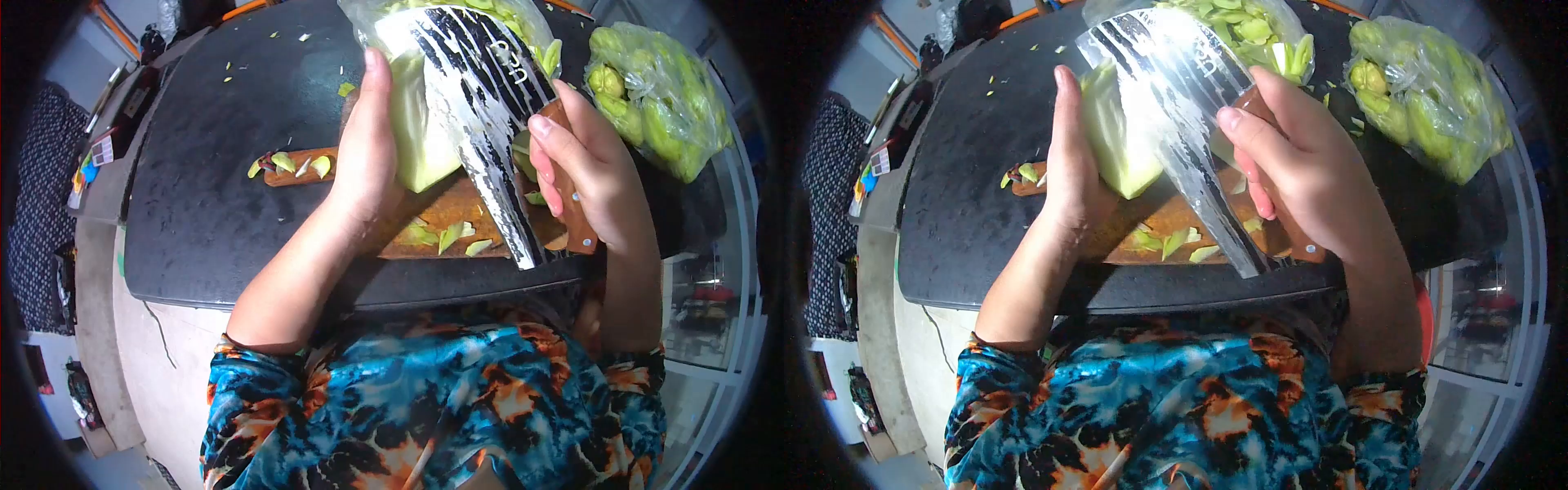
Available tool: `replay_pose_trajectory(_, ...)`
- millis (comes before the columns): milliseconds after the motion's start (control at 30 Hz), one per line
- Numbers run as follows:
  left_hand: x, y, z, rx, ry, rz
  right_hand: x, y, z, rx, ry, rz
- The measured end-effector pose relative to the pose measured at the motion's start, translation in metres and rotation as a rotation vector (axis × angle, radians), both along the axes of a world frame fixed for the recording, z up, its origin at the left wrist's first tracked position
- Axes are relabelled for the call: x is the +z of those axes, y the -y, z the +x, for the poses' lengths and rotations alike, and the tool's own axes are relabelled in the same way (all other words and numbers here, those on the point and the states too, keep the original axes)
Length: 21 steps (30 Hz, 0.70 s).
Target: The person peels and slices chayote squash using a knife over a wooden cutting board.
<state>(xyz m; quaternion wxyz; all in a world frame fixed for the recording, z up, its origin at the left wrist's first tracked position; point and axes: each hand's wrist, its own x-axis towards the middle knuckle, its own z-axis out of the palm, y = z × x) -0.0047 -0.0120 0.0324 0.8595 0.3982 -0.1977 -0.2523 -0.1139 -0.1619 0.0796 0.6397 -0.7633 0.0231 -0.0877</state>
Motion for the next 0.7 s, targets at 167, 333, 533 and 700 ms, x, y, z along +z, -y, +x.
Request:
replay_pose_trajectory(167,-0.007,0.001,0.003,0.064,-0.070,-0.018,-0.019,-0.002,0.011,-0.018,-0.018,0.051)
replay_pose_trajectory(333,-0.007,0.003,0.002,0.095,-0.082,-0.010,-0.027,-0.004,0.015,0.009,-0.033,0.111)
replay_pose_trajectory(533,-0.009,0.003,-0.001,0.118,-0.106,-0.033,-0.034,-0.016,0.020,0.000,-0.018,0.122)
replay_pose_trajectory(700,-0.013,0.005,0.003,0.155,-0.100,-0.037,-0.035,-0.014,0.022,0.022,-0.015,0.165)
